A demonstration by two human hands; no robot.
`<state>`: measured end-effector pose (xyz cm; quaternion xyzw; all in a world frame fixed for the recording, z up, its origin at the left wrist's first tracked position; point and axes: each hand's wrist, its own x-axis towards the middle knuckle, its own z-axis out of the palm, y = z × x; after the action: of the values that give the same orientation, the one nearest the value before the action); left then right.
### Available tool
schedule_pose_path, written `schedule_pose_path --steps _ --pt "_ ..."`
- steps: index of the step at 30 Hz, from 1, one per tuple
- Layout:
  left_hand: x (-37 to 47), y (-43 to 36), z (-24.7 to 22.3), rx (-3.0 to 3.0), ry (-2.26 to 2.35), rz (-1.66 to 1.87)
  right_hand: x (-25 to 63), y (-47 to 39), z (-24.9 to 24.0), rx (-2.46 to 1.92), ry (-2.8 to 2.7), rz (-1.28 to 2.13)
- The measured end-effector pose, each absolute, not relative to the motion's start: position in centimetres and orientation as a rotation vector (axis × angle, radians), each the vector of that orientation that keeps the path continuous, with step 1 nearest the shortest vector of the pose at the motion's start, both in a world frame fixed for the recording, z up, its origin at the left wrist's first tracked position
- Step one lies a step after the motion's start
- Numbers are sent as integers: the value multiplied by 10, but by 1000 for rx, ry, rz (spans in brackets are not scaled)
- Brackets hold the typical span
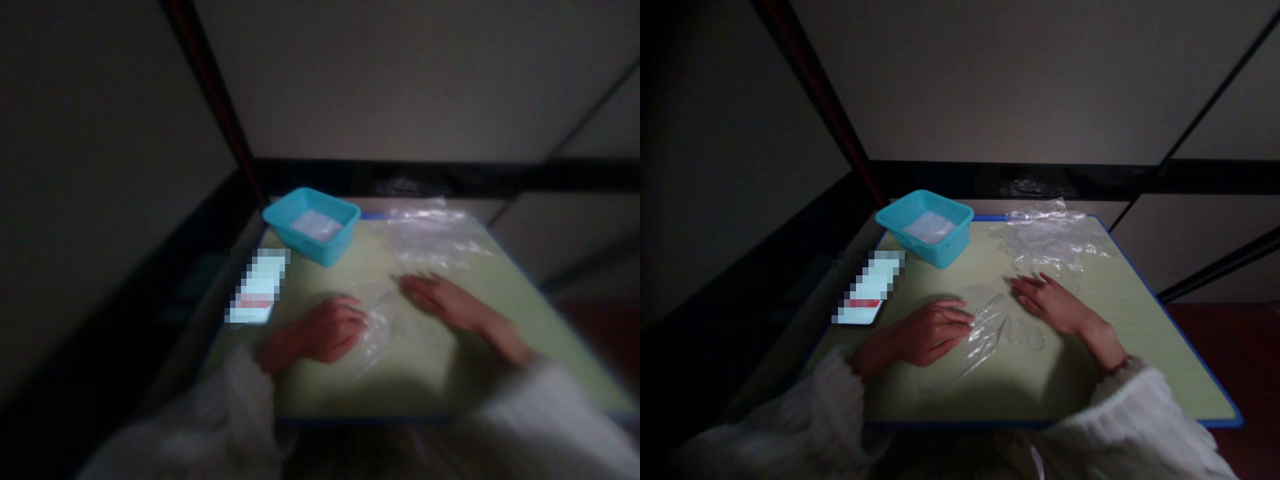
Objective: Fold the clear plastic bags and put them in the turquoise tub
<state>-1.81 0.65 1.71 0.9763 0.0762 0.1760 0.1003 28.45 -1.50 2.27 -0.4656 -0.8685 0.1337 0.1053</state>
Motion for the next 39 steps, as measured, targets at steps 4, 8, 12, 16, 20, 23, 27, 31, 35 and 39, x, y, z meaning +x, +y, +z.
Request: schedule_pose_path --steps 4,8,12,16,20,23,27,31,35,39 --pt "-15 1 18 2888 204 515 280 -13 19 -1390 -2566 294" --pt "-11 -6 21 2876 147 508 275 -12 15 -1405 -2572 245" --pt "-7 -13 16 2880 118 476 271 -8 12 -1375 -2579 247" --pt "-4 -20 10 2871 98 438 264 -2 9 -1346 -2598 256" --pt "1 -25 12 2850 43 417 258 2 7 -1290 -2631 266" --pt "5 -27 15 2848 4 434 254 5 6 -1244 -2644 273" --pt "8 -30 16 2846 -18 454 248 7 3 -1189 -2647 275" --pt "9 -32 16 2841 -27 409 241 7 1 -1151 -2669 253" --pt "10 -35 13 2826 -45 385 233 7 0 -1147 -2697 266" --pt "8 -33 8 2810 -43 469 232 5 3 -1130 -2683 318"
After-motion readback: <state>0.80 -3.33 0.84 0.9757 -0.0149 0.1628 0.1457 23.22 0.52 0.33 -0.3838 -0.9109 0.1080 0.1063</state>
